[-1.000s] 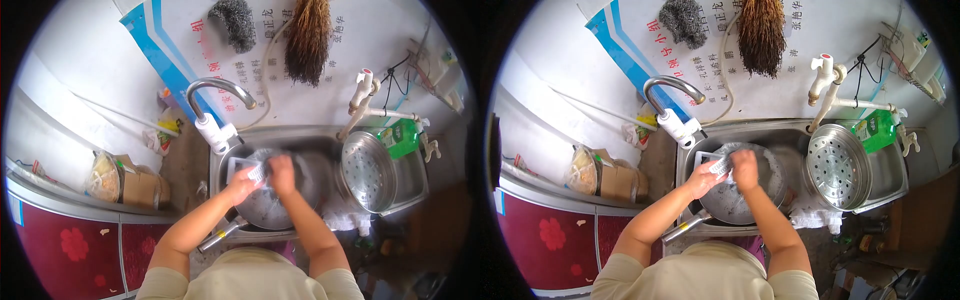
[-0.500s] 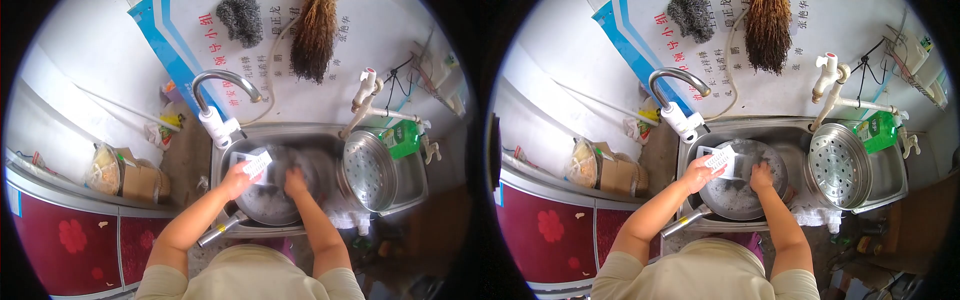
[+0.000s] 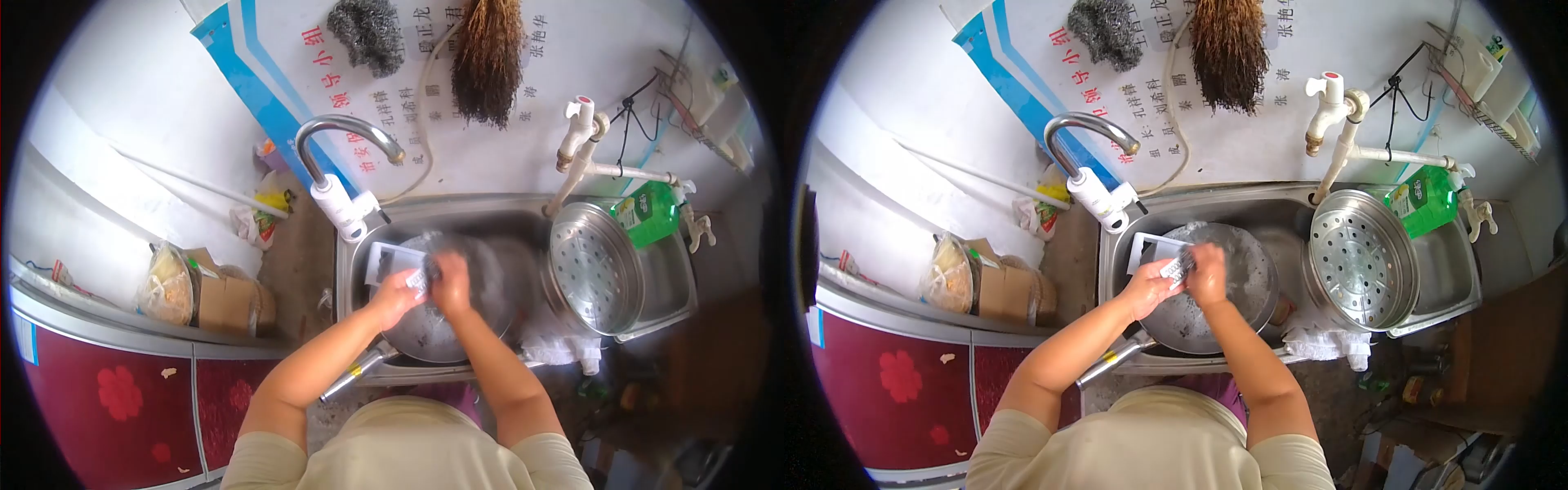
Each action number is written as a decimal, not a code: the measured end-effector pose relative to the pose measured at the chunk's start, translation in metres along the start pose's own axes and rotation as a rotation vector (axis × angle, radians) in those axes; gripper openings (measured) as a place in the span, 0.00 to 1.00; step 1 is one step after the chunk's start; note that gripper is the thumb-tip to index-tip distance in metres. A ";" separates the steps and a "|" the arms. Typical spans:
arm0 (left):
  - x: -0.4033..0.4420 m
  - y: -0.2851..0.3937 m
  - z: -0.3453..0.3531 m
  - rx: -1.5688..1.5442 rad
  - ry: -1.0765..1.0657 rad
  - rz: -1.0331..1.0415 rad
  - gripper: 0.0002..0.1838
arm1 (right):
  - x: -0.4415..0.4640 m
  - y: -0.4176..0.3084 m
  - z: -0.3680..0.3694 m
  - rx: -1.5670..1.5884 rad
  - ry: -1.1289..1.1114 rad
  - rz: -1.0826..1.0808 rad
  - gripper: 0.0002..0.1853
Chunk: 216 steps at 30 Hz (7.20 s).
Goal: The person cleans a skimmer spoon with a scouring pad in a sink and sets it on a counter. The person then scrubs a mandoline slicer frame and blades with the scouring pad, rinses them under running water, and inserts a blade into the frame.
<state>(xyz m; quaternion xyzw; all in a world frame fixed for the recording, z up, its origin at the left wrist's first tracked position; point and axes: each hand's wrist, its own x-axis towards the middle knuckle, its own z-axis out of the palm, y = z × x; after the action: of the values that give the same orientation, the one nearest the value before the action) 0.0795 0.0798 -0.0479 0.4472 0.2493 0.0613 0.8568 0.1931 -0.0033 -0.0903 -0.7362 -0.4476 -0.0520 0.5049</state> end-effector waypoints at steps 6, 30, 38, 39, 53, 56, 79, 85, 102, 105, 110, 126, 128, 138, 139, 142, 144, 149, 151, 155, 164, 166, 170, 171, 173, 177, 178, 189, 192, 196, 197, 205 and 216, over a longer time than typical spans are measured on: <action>-0.007 0.008 0.006 -0.013 -0.024 0.027 0.24 | 0.007 -0.006 -0.011 0.066 0.035 -0.016 0.22; 0.004 0.020 0.000 0.030 -0.072 -0.036 0.18 | 0.010 -0.001 -0.066 0.956 -0.090 0.762 0.14; 0.010 0.014 0.025 0.220 0.142 -0.004 0.16 | 0.003 -0.009 -0.079 0.841 -0.106 0.743 0.11; 0.011 0.012 0.027 0.259 0.164 0.018 0.16 | 0.002 -0.009 -0.081 0.822 -0.100 0.735 0.11; 0.028 -0.002 0.041 1.093 0.253 0.502 0.12 | -0.011 -0.009 -0.104 0.539 -0.023 0.484 0.08; 0.028 -0.003 0.045 0.997 0.244 0.374 0.13 | -0.009 -0.008 -0.109 0.524 -0.022 0.480 0.08; 0.067 -0.038 0.028 0.581 0.414 0.202 0.11 | -0.013 0.027 -0.112 0.449 -0.058 0.600 0.14; 0.075 -0.036 0.020 0.245 0.535 -0.309 0.17 | -0.005 0.038 -0.080 -0.355 -0.288 0.197 0.13; 0.128 -0.096 0.009 0.066 0.337 -0.385 0.13 | -0.015 0.104 -0.032 0.083 -0.215 0.918 0.23; 0.117 -0.072 0.035 0.013 0.279 -0.259 0.17 | -0.013 0.104 -0.036 0.156 -0.176 1.023 0.25; 0.108 -0.046 0.024 -0.070 0.215 -0.239 0.22 | -0.006 0.095 -0.040 0.193 -0.131 1.054 0.24; 0.104 -0.031 0.036 0.094 0.177 -0.253 0.31 | -0.006 0.103 -0.025 -0.091 -0.193 0.415 0.08; 0.105 -0.033 0.030 0.049 0.171 -0.234 0.31 | -0.012 0.104 -0.017 -0.057 -0.268 0.411 0.07; 0.093 -0.028 0.037 0.146 0.258 -0.287 0.30 | -0.012 0.089 -0.004 -0.061 -0.349 0.203 0.02; 0.090 -0.024 0.043 0.180 0.296 -0.282 0.30 | -0.014 0.077 -0.007 -0.047 -0.352 0.076 0.02; 0.083 -0.028 0.030 0.081 0.183 -0.297 0.30 | -0.014 0.092 -0.016 -0.166 -0.377 0.177 0.06; 0.079 -0.027 0.030 0.061 0.121 -0.312 0.30 | -0.012 0.116 -0.013 -0.209 -0.443 0.409 0.08; 0.084 -0.027 0.013 0.078 0.252 -0.267 0.26 | -0.001 0.112 -0.026 -0.396 -0.440 0.517 0.09; 0.086 -0.033 0.010 0.069 0.364 -0.273 0.21 | -0.009 0.110 -0.022 -0.317 -0.440 0.509 0.10; 0.094 -0.053 -0.001 -0.018 0.408 -0.203 0.14 | -0.013 0.076 -0.021 0.081 -0.447 0.359 0.13; 0.090 -0.055 0.029 0.043 0.482 -0.163 0.14 | -0.009 0.066 -0.029 -0.156 -0.485 0.056 0.05; 0.092 -0.053 0.034 0.122 0.534 -0.151 0.16 | -0.014 0.061 -0.032 -0.046 -0.393 -0.053 0.05; 0.083 -0.049 0.040 0.021 0.407 -0.171 0.17 | -0.001 0.104 -0.037 -0.281 -0.516 0.311 0.08; 0.083 -0.047 0.037 0.035 0.417 -0.159 0.17 | -0.002 0.106 -0.037 -0.323 -0.501 0.342 0.08; 0.085 -0.045 0.029 0.060 0.435 -0.140 0.17 | -0.005 0.111 -0.035 -0.411 -0.471 0.408 0.08; 0.098 -0.060 0.004 0.142 0.485 -0.171 0.17 | -0.020 0.108 -0.022 -0.293 -0.383 0.386 0.07; 0.101 -0.067 -0.003 0.157 0.481 -0.185 0.17 | -0.027 0.111 -0.014 -0.205 -0.414 0.343 0.07; 0.092 -0.064 0.018 0.153 0.491 -0.144 0.16 | -0.011 0.110 -0.017 -0.262 -0.458 0.204 0.02; 0.096 -0.068 0.019 0.203 0.506 -0.107 0.16 | -0.013 0.061 -0.028 -0.098 -0.452 0.004 0.03; 0.084 -0.050 0.031 0.168 0.432 -0.116 0.15 | 0.006 0.098 -0.046 -0.323 -0.726 0.450 0.09; 0.083 -0.046 0.030 0.142 0.423 -0.110 0.15 | 0.002 0.102 -0.047 -0.337 -0.690 0.464 0.09; 0.091 -0.043 0.028 0.328 0.276 -0.110 0.14 | 0.011 0.067 -0.086 -0.218 -0.847 0.571 0.14; 0.087 -0.037 0.047 0.653 0.042 0.003 0.19 | -0.001 0.089 -0.071 0.636 -0.206 0.828 0.14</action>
<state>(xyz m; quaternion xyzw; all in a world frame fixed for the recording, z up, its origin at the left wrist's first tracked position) 0.1736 0.0516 -0.0870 0.6974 0.2728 -0.0113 0.6626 0.2823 -0.0674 -0.1180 -0.6631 -0.1604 0.3627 0.6348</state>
